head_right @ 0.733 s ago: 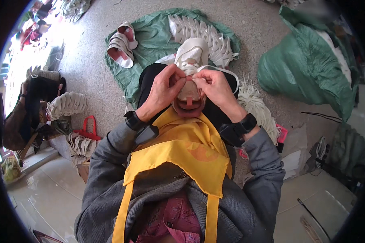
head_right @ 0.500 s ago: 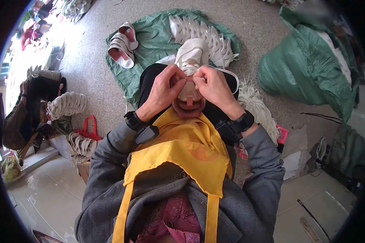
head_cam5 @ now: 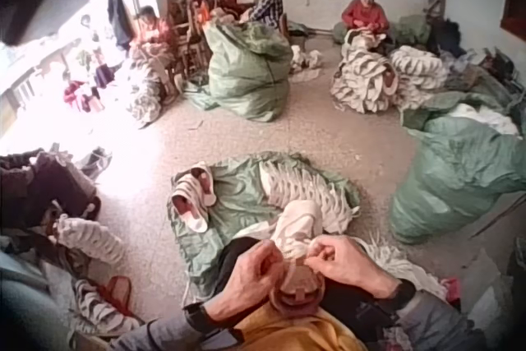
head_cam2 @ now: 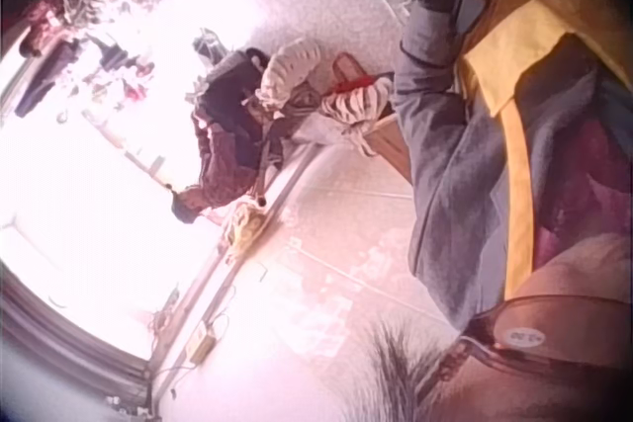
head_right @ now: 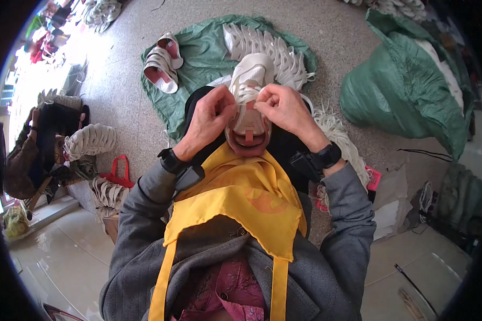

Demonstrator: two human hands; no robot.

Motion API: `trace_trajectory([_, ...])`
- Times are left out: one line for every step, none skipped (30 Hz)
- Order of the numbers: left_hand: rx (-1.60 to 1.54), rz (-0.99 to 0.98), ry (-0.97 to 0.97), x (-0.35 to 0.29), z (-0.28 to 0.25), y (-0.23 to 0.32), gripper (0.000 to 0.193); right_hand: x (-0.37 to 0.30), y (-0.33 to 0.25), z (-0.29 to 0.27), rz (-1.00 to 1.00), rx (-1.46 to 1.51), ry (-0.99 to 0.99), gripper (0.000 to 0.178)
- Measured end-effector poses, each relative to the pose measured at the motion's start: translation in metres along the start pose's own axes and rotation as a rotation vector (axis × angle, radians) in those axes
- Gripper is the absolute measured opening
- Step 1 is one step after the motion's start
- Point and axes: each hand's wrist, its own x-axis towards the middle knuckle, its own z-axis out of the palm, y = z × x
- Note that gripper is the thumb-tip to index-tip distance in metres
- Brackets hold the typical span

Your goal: The person is threading laces through the eyelets of a shoe.

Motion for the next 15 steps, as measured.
trace_trajectory([0.0,-0.015,-0.004,-0.001,-0.002,0.001,0.01,0.0,0.001,-0.002,-0.003,0.023,0.012,0.013])
trace_trajectory([0.0,-0.03,-0.009,-0.001,-0.004,0.002,0.01,0.0,0.002,-0.002,-0.007,0.047,0.023,0.013])
trace_trajectory([0.021,-0.031,-0.024,-0.001,-0.004,0.006,0.01,0.0,0.001,-0.002,-0.003,0.024,0.012,0.011])
trace_trajectory([0.041,-0.031,-0.039,0.0,-0.004,0.01,0.01,-0.001,-0.001,-0.003,0.0,0.001,0.002,0.01])
trace_trajectory([0.061,-0.032,-0.054,0.001,-0.003,0.012,0.011,-0.002,-0.003,-0.003,0.003,-0.022,-0.008,0.009])
trace_trajectory([0.071,-0.045,-0.059,0.002,-0.001,0.011,0.012,-0.003,-0.005,-0.002,-0.003,-0.039,-0.006,0.009])
trace_trajectory([0.082,-0.058,-0.063,0.004,0.0,0.008,0.013,-0.003,-0.007,-0.001,-0.009,-0.057,-0.003,0.009])
trace_trajectory([0.092,-0.072,-0.067,0.005,0.001,0.007,0.014,-0.003,-0.009,-0.001,-0.016,-0.074,0.0,0.009])
trace_trajectory([0.086,-0.074,-0.062,0.005,0.001,0.008,0.015,-0.004,-0.009,-0.002,-0.014,-0.077,0.0,0.009])
trace_trajectory([0.079,-0.077,-0.057,0.006,0.0,0.01,0.015,-0.005,-0.01,-0.004,-0.014,-0.079,0.0,0.009])
trace_trajectory([0.073,-0.081,-0.051,0.006,-0.002,0.011,0.016,-0.005,-0.011,-0.005,-0.013,-0.082,-0.001,0.009])
trace_trajectory([0.068,-0.073,-0.029,0.005,-0.006,0.007,0.017,-0.005,-0.012,-0.009,-0.009,-0.086,-0.008,0.009])
trace_trajectory([0.066,-0.068,-0.008,0.004,-0.014,-0.001,0.017,-0.005,-0.011,-0.015,-0.005,-0.087,-0.017,0.008])
trace_trajectory([0.063,-0.062,0.013,0.002,-0.023,-0.006,0.018,-0.006,-0.012,-0.021,-0.002,-0.089,-0.025,0.008])
trace_trajectory([0.083,-0.123,-0.007,0.001,-0.036,-0.002,0.02,-0.01,-0.015,-0.03,-0.011,-0.091,-0.02,0.007])
